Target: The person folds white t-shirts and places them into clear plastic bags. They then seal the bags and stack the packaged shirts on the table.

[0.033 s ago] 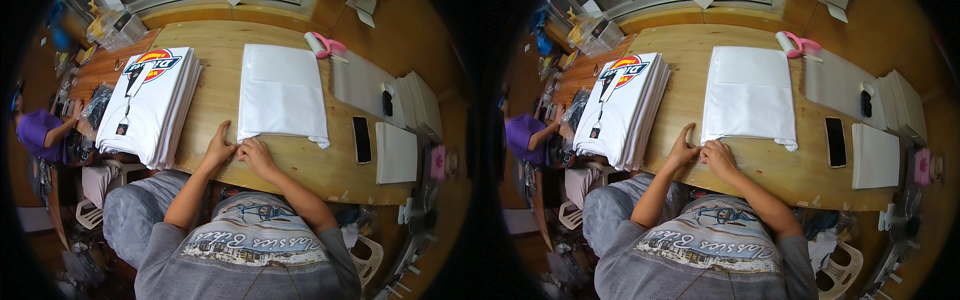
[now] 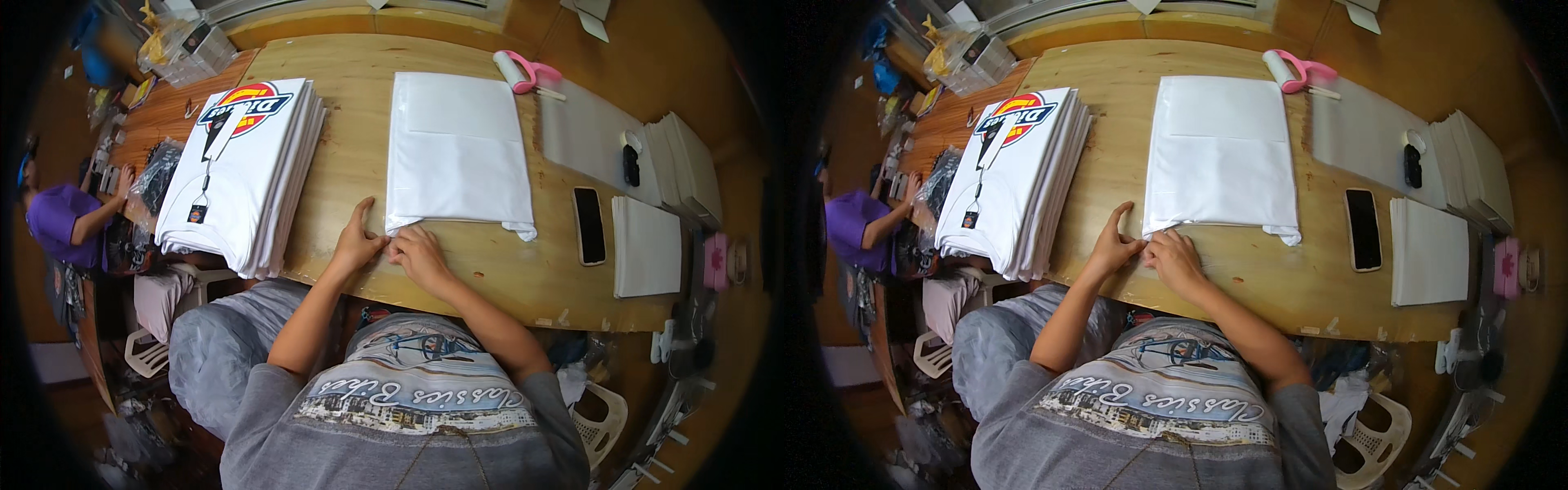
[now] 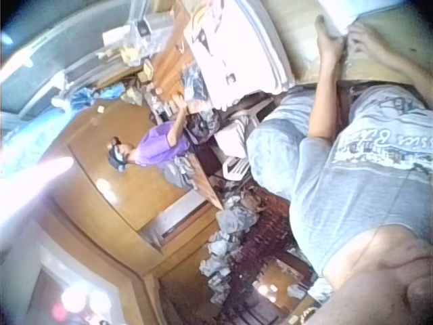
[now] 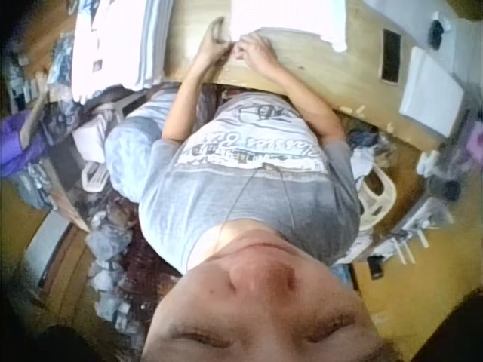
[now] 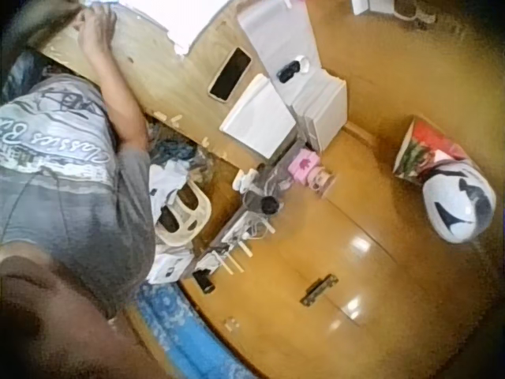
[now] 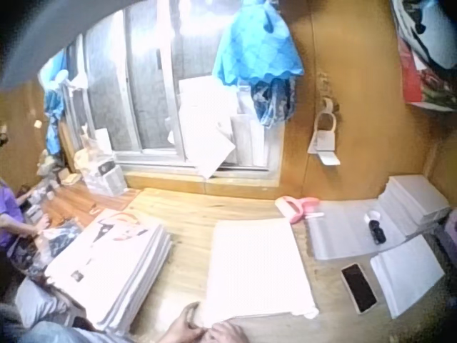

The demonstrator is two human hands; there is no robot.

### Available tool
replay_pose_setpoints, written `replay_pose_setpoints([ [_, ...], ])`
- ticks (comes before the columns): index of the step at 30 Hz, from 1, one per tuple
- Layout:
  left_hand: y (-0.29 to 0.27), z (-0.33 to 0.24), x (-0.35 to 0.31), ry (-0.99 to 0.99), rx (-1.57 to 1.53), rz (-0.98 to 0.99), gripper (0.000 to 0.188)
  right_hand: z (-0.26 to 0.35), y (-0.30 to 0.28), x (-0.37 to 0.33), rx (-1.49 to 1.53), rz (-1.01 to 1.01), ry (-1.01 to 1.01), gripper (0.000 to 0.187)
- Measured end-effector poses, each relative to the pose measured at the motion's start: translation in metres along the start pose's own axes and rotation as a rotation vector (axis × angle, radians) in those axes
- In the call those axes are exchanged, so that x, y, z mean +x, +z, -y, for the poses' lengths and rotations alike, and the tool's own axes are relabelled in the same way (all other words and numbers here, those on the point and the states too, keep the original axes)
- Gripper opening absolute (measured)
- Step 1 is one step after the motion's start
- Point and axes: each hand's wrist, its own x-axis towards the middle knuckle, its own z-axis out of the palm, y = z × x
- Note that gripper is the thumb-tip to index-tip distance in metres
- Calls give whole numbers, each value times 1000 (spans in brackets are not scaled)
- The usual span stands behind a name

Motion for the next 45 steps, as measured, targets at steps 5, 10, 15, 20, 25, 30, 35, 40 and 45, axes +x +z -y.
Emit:
replay_pose_setpoints([
  [5, -1, -8, -7, -12, -74, 21, 61, -7, -41, -66, -182, -186, 71, 9],
  [10, 1, -1, -12, 46, -25, 43, 48, -49, -132, -241, -534, -425, 626, 6],
  [15, -2, 10, -14, 349, 97, 129, 39, -29, -185, -377, -1188, -79, 1164, 18],
  [20, -14, -9, -20, 719, 593, 121, 37, -35, -206, -265, -1190, -162, 719, 26],
  [25, -11, -10, -14, 952, 773, 88, 31, -75, -200, -130, -780, 49, 4, 38],
  [30, -14, -19, -9, 1077, 960, 265, 19, -101, -204, -99, -772, 316, -341, 24],
  [35, -15, -11, -6, 1100, 969, 296, 20, -111, -205, -102, -787, 453, -497, 12],
  [40, -10, -13, -7, 1082, 882, 245, 14, -111, -195, -111, -687, 403, -410, 12],
  [45, -7, -6, 0, 993, 622, 187, 15, -116, -197, -112, -706, 416, -416, 16],
])
